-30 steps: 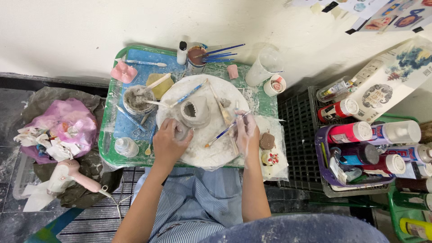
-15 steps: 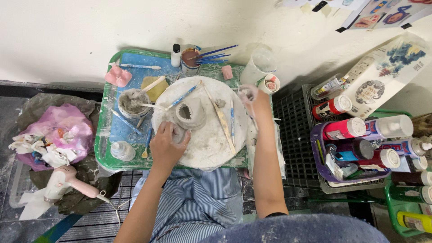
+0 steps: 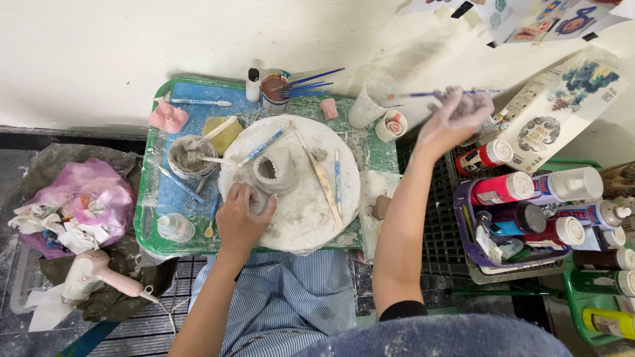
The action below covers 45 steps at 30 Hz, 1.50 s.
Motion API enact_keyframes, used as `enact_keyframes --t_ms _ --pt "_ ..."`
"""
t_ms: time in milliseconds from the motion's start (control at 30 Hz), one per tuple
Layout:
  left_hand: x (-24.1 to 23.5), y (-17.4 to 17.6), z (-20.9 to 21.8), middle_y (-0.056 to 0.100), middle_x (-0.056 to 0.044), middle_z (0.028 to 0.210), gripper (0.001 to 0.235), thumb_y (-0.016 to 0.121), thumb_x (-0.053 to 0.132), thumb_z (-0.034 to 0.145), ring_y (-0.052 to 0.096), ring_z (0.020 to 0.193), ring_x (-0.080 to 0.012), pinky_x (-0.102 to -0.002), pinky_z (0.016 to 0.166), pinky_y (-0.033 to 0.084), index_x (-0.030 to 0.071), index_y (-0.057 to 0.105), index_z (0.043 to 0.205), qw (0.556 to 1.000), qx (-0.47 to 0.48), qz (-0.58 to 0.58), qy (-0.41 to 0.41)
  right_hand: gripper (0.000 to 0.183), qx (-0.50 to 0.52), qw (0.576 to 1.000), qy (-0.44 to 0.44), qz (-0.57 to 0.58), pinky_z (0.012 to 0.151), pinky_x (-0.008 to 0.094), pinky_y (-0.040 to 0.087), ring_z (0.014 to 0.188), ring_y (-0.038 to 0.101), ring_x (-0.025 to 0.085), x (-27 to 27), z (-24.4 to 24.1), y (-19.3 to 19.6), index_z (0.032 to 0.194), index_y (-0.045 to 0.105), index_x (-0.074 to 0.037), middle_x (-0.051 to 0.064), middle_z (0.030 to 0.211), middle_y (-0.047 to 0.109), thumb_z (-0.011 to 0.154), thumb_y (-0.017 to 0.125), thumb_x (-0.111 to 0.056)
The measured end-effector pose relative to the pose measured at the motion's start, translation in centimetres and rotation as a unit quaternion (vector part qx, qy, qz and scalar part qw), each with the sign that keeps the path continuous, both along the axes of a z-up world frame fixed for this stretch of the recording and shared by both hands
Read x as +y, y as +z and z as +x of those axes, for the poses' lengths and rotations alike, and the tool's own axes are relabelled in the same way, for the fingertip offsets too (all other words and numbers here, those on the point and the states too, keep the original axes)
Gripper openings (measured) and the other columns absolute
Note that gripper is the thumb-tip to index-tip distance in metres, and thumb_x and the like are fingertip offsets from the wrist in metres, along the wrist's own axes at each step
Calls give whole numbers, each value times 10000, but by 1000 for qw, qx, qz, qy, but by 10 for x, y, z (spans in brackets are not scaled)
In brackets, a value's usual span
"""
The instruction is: The person works with a small clay piece on a wooden bat, using a brush and their hands to shape and refine the clay into a spiked or tooth-like form.
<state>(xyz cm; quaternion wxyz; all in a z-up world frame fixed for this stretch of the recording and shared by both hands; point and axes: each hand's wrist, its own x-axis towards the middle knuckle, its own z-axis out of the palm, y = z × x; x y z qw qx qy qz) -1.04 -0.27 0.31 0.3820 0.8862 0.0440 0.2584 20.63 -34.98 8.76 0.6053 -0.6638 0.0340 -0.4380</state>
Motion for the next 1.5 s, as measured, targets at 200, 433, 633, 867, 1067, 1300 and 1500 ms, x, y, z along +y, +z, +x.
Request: enact_keyframes --t_ms 200,433,633,867,1067,1300,1500 --pt "0 1 1 574 -71 827 382 855 297 764 617 653 -307 -421 563 493 74 546 791 1000 -5 1 0 550 186 958 -37 -213 850 313 592 984 677 176 16 10 -27 1299 467 -75 67 1156 613 843 772 -120" --pt "0 2 1 576 -68 811 386 861 309 752 621 650 -314 -430 559 490 78 554 786 1000 9 -3 6 163 409 853 104 -308 713 317 575 785 735 164 78 -122 -50 1051 727 -121 48 956 772 910 734 -202" --pt "-3 0 -1 577 -68 818 384 861 314 755 622 646 -313 -428 562 491 83 557 786 1000 10 -3 12 340 393 827 145 -374 705 336 555 750 717 170 100 -143 -53 1156 669 -122 23 894 767 839 769 -193" --pt "-2 0 -2 580 -68 831 378 851 317 765 629 659 -313 -429 569 498 84 554 799 1000 -2 -10 5 371 327 892 243 -195 633 288 554 735 666 132 91 -145 -51 1261 599 -82 42 915 664 897 668 -87" --pt "-1 -2 -2 585 -63 827 379 845 326 782 630 655 -311 -428 565 499 82 556 805 1000 10 -15 0 270 318 873 357 97 587 267 536 700 649 134 93 -170 -49 1141 710 -78 68 869 682 1041 459 -85" --pt "2 -3 0 566 -65 827 349 829 288 801 622 657 -310 -426 572 497 76 552 814 1000 -6 -23 -9 169 276 842 282 -368 629 325 520 692 654 228 124 -184 -54 1027 722 -87 116 998 723 949 573 -96" --pt "1 -5 0 564 -62 837 338 821 276 807 626 651 -306 -420 563 505 72 552 819 1000 -9 -24 -5 123 297 868 225 -327 696 391 531 739 678 297 141 -146 -42 1070 683 -110 141 951 680 1003 587 -149"
